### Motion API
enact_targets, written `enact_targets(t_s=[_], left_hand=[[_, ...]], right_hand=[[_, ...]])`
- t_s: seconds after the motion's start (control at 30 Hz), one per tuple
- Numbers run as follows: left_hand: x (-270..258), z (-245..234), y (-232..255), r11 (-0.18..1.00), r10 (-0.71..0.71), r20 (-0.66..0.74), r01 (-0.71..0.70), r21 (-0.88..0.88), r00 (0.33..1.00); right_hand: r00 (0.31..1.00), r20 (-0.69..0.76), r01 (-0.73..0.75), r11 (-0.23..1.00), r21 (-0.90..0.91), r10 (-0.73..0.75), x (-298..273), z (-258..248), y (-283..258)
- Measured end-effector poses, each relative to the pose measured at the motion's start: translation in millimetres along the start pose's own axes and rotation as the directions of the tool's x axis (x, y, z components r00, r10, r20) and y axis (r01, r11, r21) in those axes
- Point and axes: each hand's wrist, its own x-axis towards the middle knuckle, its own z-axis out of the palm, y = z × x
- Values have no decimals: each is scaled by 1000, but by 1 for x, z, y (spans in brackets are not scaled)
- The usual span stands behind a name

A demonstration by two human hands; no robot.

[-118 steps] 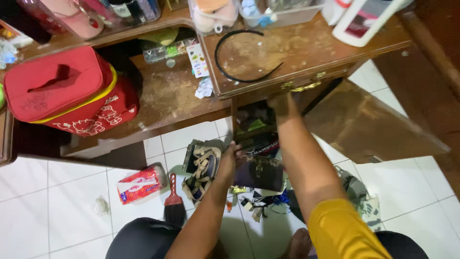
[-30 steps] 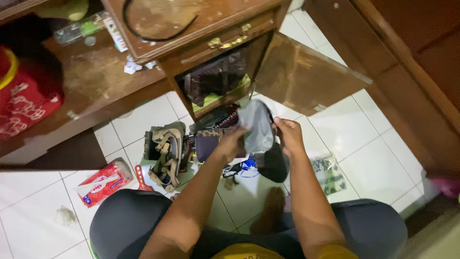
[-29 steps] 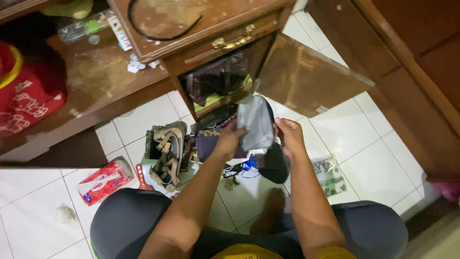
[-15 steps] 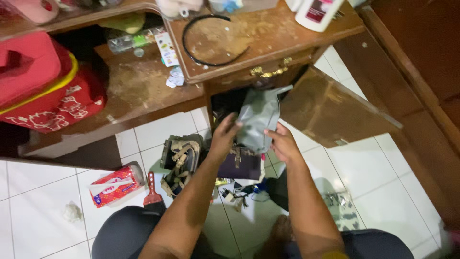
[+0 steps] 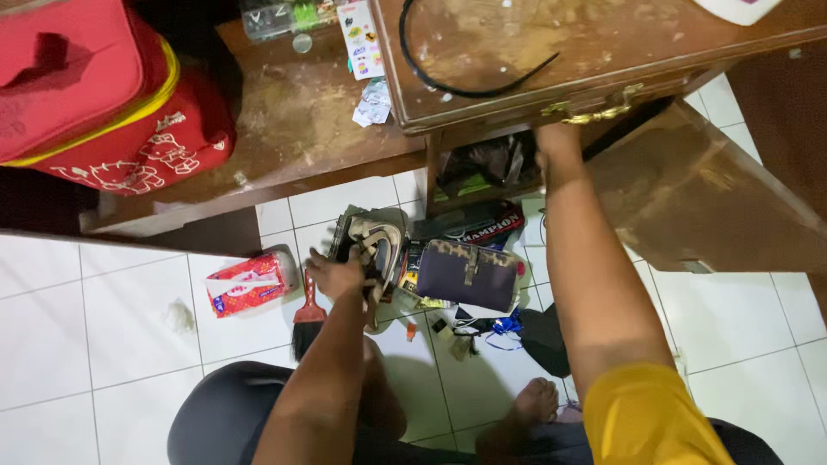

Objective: The person sits on the floor and organizes various items, including bags, pouches, and small electronics, into a wooden cabinet. They pick up items from the floor, place them inside the cabinet, and arrange them neatly.

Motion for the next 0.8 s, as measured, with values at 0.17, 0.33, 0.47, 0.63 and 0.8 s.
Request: enact_targets(t_s=[0.17,0.33,0.47,0.63,0.8], left_hand=[[-2,3,-12,932,-308,463,361,-29,831],[-22,-36,21,998,36,378,-14,-62,925],[-34,-48,53,920,268,586,-383,79,765],[-44,-30,46,896,179,716,-413,165,675],[-25,-10,19,796,217,785,-571,202,581]], right_hand=[[997,71,52,988,-147,-42,-125,-27,-20],[960,-134,-279,856,-435,245,-221,-70,18],[935,-199,-345,876,-337,292,-244,-92,64],[939,-127,-343,907,-246,321,-265,-84,84],[929,-89,-359,812,-461,360,-276,-71,68]])
